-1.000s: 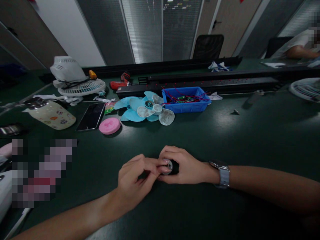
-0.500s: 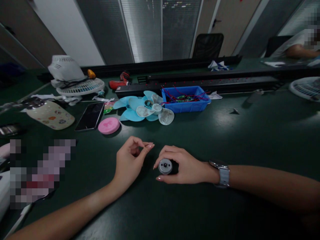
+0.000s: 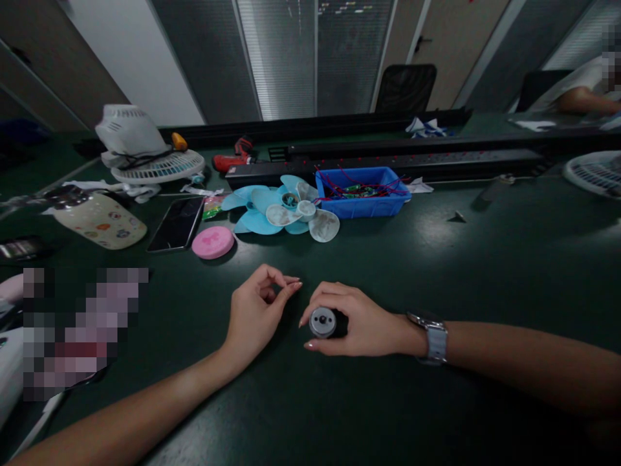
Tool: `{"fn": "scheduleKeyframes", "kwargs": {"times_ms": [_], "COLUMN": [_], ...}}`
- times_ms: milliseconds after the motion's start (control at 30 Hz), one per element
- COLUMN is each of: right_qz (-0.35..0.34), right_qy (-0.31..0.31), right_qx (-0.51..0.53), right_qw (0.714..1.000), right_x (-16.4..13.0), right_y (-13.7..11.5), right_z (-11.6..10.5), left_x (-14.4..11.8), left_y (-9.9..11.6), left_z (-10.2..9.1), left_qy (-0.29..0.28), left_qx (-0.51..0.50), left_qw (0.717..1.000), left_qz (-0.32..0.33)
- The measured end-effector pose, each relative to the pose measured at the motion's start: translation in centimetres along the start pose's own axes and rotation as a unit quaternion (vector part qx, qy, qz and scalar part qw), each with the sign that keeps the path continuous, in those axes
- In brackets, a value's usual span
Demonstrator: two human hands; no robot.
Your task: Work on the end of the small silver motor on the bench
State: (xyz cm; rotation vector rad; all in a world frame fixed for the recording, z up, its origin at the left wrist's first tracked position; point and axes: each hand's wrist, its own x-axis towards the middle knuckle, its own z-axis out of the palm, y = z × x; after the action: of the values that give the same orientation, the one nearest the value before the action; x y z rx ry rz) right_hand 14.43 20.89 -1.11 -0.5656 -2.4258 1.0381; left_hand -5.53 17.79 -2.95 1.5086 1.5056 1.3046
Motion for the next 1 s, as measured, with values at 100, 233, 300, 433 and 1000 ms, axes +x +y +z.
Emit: {"fn": "scheduleKeyframes", "kwargs": {"times_ms": [100,233,300,433,1000], "right_qz": [-0.002,-0.002,-0.002,-0.003,0.001], "right_qy": [0.001,0.000,0.001,0.002,-0.002], "right_qx": [0.003,0.002,0.002,0.005,-0.002], "right_qw": [1.000,1.000,1.000,1.000,1.000], "right_x": [0.06,0.12,0.12,0.10,0.06], "right_y": [0.04,0.13,0.14,0.11,-0.04], "right_z": [0.01,0.03,0.02,0.02,-0.04], "left_x": [0.00,-0.05,-0.09,-0.14,-0.44], "left_y": [0.02,0.06,0.08,0.11,0.89], "left_z": [0.02,-0.01,-0.05,-0.08,-0.37], "left_qy": [-0.003,-0.010,-0.012,-0.016,-0.005], "left_qx": [0.009,0.018,0.021,0.024,0.240], "left_qw": [1.000,1.000,1.000,1.000,0.970], "left_qz": [-0.002,-0.005,-0.006,-0.011,0.039]}}
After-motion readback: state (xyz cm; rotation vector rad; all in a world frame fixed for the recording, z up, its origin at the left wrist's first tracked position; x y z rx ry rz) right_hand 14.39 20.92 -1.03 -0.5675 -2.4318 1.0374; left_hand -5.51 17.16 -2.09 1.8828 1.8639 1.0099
